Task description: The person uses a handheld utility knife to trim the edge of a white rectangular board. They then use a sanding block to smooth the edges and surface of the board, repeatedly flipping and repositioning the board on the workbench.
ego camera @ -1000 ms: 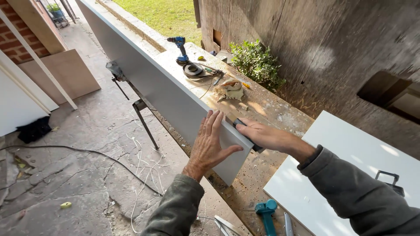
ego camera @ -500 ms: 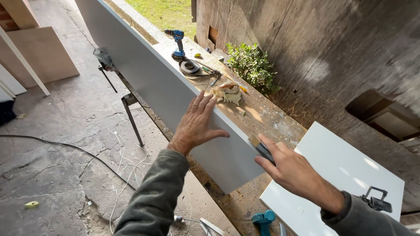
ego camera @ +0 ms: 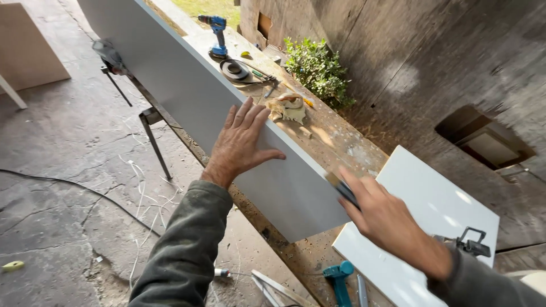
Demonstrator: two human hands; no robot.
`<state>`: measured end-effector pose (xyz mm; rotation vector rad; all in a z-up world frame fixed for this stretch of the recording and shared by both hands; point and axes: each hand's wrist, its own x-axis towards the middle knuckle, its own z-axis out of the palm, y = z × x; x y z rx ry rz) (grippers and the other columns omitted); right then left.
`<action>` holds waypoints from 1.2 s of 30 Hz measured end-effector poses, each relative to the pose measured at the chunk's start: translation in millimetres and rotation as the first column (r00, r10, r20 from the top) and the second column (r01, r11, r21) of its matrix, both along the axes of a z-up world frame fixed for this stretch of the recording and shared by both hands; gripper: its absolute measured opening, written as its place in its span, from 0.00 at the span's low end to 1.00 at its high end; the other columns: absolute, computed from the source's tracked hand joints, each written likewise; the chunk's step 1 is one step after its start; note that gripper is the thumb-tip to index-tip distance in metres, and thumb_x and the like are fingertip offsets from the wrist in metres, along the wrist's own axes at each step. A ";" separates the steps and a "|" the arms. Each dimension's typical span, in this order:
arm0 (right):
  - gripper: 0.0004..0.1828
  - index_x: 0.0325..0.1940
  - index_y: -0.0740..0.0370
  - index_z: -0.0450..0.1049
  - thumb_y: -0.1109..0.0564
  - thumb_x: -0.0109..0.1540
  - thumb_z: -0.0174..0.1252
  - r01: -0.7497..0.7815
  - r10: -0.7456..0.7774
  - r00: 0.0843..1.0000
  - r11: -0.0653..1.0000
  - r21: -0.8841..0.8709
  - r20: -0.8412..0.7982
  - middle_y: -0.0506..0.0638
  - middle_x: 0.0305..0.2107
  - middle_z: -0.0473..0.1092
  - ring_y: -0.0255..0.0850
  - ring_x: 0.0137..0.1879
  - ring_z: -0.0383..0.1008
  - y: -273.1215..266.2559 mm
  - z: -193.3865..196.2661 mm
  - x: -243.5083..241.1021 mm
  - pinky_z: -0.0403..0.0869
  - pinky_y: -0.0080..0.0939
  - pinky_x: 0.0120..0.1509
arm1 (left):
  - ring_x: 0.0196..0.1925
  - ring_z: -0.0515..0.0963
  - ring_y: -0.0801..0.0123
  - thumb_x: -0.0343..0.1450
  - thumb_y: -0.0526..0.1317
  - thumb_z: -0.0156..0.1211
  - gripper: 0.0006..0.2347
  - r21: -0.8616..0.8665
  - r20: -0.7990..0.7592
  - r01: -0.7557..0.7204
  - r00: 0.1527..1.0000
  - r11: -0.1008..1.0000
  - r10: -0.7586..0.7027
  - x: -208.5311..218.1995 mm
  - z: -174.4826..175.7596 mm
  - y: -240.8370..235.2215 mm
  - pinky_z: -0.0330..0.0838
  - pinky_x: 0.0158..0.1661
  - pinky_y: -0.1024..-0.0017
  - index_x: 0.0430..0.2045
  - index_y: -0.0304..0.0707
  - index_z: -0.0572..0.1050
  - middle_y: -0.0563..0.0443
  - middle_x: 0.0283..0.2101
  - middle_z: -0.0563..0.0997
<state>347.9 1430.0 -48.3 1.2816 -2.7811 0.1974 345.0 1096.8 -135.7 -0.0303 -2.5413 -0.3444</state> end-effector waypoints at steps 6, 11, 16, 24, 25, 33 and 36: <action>0.40 0.79 0.53 0.51 0.45 0.64 0.53 0.081 -0.092 0.994 0.983 0.166 0.059 0.58 0.40 0.69 0.49 0.41 0.77 -22.6 3.1 -13.2 0.81 0.50 0.40 | 0.78 0.47 0.49 0.58 0.77 0.60 0.51 0.017 -0.082 0.028 0.996 0.999 -0.027 -1.9 -5.9 4.7 0.40 0.74 0.49 0.68 0.38 0.60 0.41 0.71 0.62; 0.35 0.74 0.61 0.53 0.46 0.67 0.54 -0.053 0.051 0.997 0.998 0.019 0.059 0.67 0.43 0.70 0.59 0.46 0.77 -106.8 9.4 -43.4 0.76 0.57 0.48 | 0.77 0.49 0.49 0.55 0.78 0.62 0.53 0.047 -0.066 0.031 0.997 0.998 -0.028 1.9 -0.8 5.0 0.40 0.73 0.47 0.67 0.38 0.60 0.40 0.71 0.61; 0.33 0.73 0.62 0.56 0.47 0.68 0.56 -0.168 0.175 0.983 0.980 -0.105 0.058 0.67 0.46 0.71 0.62 0.46 0.76 -70.1 7.1 -33.1 0.76 0.58 0.49 | 0.79 0.52 0.54 0.54 0.78 0.62 0.52 0.086 -0.047 -0.009 0.999 0.996 0.013 10.2 2.4 6.7 0.40 0.75 0.46 0.68 0.42 0.61 0.45 0.72 0.62; 0.38 0.78 0.49 0.53 0.44 0.63 0.52 0.076 -0.102 0.958 0.991 0.108 0.267 0.59 0.47 0.73 0.51 0.44 0.81 -1.2 12.1 -10.8 0.79 0.52 0.49 | 0.78 0.49 0.51 0.55 0.77 0.63 0.52 0.076 -0.056 0.015 0.998 0.997 -0.011 6.0 -2.2 4.5 0.40 0.73 0.45 0.68 0.42 0.60 0.43 0.70 0.62; 0.38 0.78 0.49 0.53 0.44 0.63 0.52 0.073 -0.098 0.958 0.992 0.102 0.269 0.59 0.47 0.73 0.51 0.44 0.81 -21.8 10.4 -20.8 0.79 0.52 0.49 | 0.78 0.49 0.51 0.55 0.77 0.63 0.52 0.070 -0.055 0.012 0.998 0.997 -0.009 6.2 -1.5 3.3 0.40 0.73 0.45 0.68 0.42 0.60 0.43 0.70 0.62; 0.30 0.68 0.62 0.61 0.41 0.69 0.52 -0.074 0.086 0.938 0.996 -0.046 0.337 0.66 0.47 0.75 0.58 0.51 0.78 -119.4 4.5 -72.1 0.75 0.56 0.55 | 0.77 0.51 0.52 0.51 0.75 0.68 0.53 0.131 -0.063 0.023 0.998 0.991 -0.015 6.0 2.8 3.4 0.45 0.72 0.46 0.69 0.45 0.59 0.45 0.70 0.63; 0.32 0.70 0.60 0.58 0.44 0.66 0.53 -0.101 0.136 0.947 0.986 -0.134 0.291 0.65 0.46 0.75 0.56 0.48 0.79 -60.2 5.0 -39.1 0.76 0.54 0.52 | 0.76 0.50 0.48 0.53 0.75 0.68 0.54 0.056 -0.046 0.009 0.999 0.998 -0.006 10.1 -3.0 1.2 0.44 0.71 0.46 0.69 0.43 0.59 0.41 0.71 0.62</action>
